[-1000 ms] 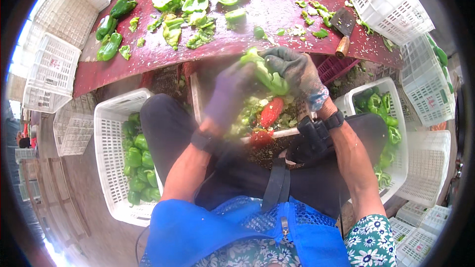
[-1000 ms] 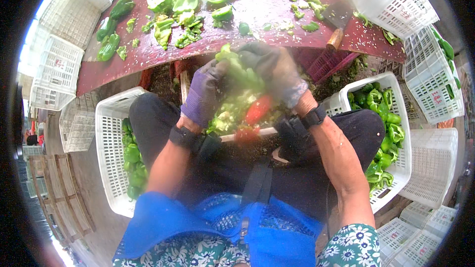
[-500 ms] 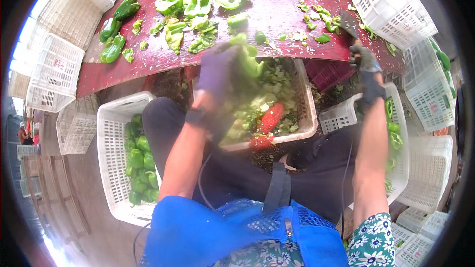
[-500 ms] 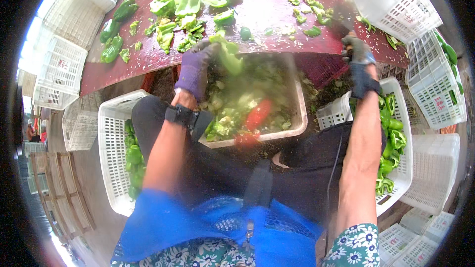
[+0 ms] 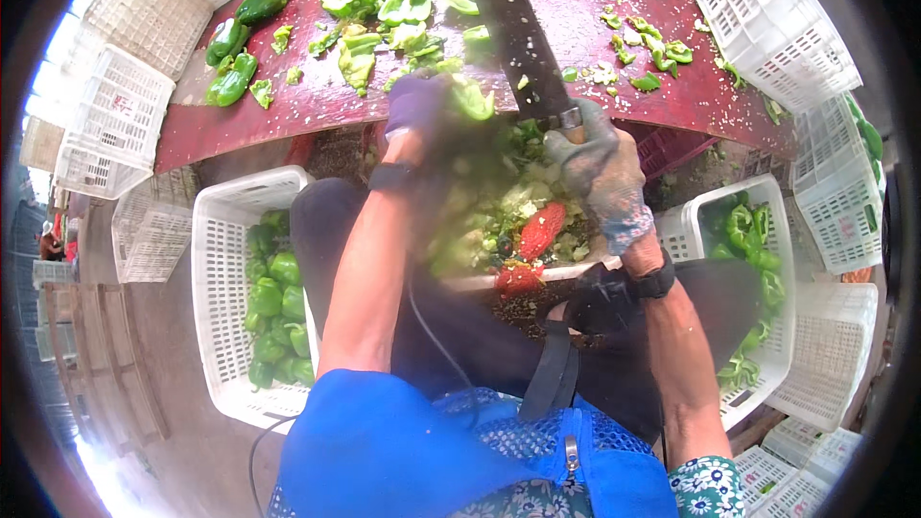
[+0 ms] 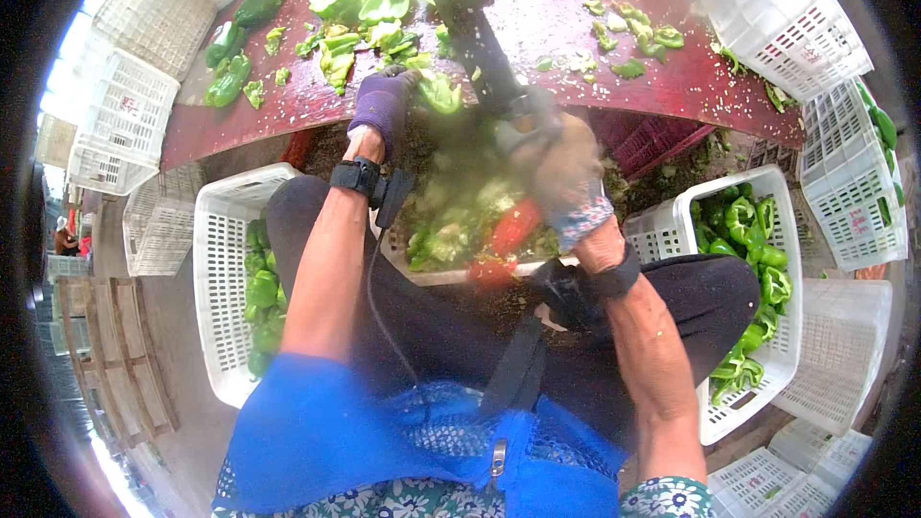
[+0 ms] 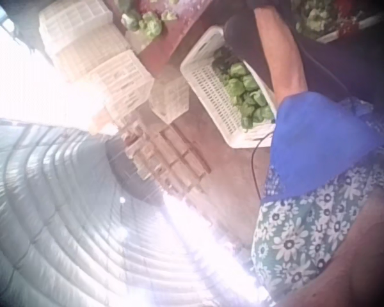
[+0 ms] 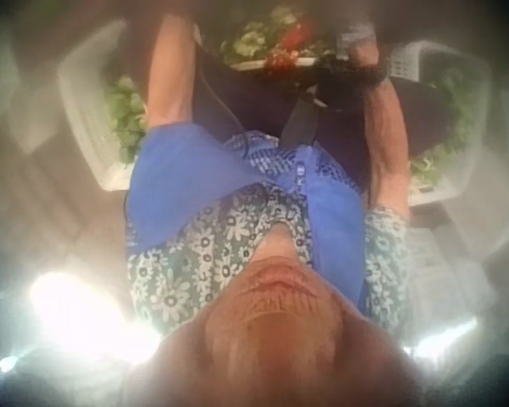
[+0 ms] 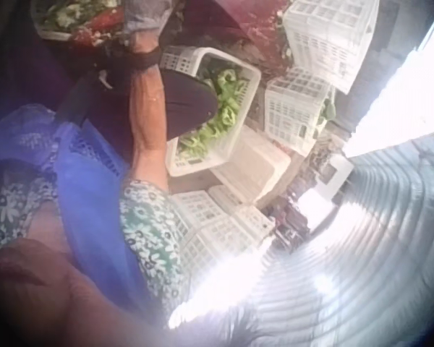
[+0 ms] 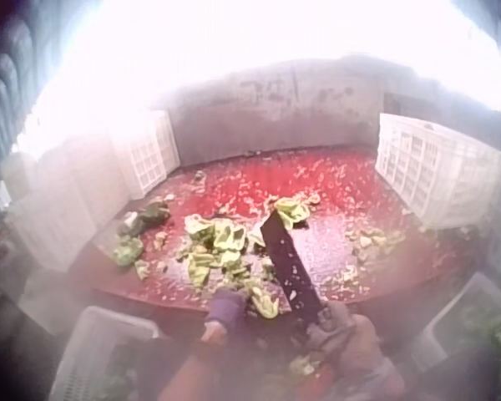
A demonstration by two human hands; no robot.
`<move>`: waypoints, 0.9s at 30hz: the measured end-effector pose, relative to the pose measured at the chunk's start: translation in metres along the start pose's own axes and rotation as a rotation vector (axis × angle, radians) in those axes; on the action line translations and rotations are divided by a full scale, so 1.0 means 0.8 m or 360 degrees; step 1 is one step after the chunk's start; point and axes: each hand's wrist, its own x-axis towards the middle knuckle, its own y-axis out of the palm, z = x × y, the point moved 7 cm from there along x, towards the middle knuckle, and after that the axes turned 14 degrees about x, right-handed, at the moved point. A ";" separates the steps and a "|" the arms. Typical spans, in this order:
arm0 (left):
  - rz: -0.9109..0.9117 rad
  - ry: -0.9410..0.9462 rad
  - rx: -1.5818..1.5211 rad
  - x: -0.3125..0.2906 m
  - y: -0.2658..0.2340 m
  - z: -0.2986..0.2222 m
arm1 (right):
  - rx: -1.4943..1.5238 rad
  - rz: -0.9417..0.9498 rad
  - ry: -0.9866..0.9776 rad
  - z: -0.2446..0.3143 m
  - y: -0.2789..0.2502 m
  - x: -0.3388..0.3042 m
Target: Cleaning and chopping green peppers at a processing table with a cleaver.
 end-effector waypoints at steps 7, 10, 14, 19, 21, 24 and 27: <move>-0.0011 -0.0333 0.0714 -0.008 -0.023 -0.059 | -0.0716 0.0322 -0.0180 0.016 0.049 0.022; 0.0032 -0.0168 0.0879 -0.013 -0.023 -0.077 | -0.0781 0.0335 -0.0264 0.020 0.060 0.023; -0.0051 -0.0521 0.0692 -0.005 -0.017 -0.047 | -0.0914 0.0439 -0.0058 0.020 0.078 0.042; -0.0196 -0.0388 0.0464 -0.025 -0.028 -0.055 | -0.0859 0.0376 -0.0021 -0.017 0.086 0.051; -0.0031 -0.0649 -0.0472 -0.046 -0.022 -0.045 | -0.0276 0.0243 0.0081 -0.080 0.070 0.037; -0.0341 -0.0164 -0.0482 -0.058 -0.035 -0.058 | 0.0185 0.0031 0.0160 -0.066 0.018 0.031; -0.0223 -0.0483 -0.0817 -0.076 -0.039 -0.051 | 0.0263 -0.0240 0.0149 -0.101 -0.027 0.078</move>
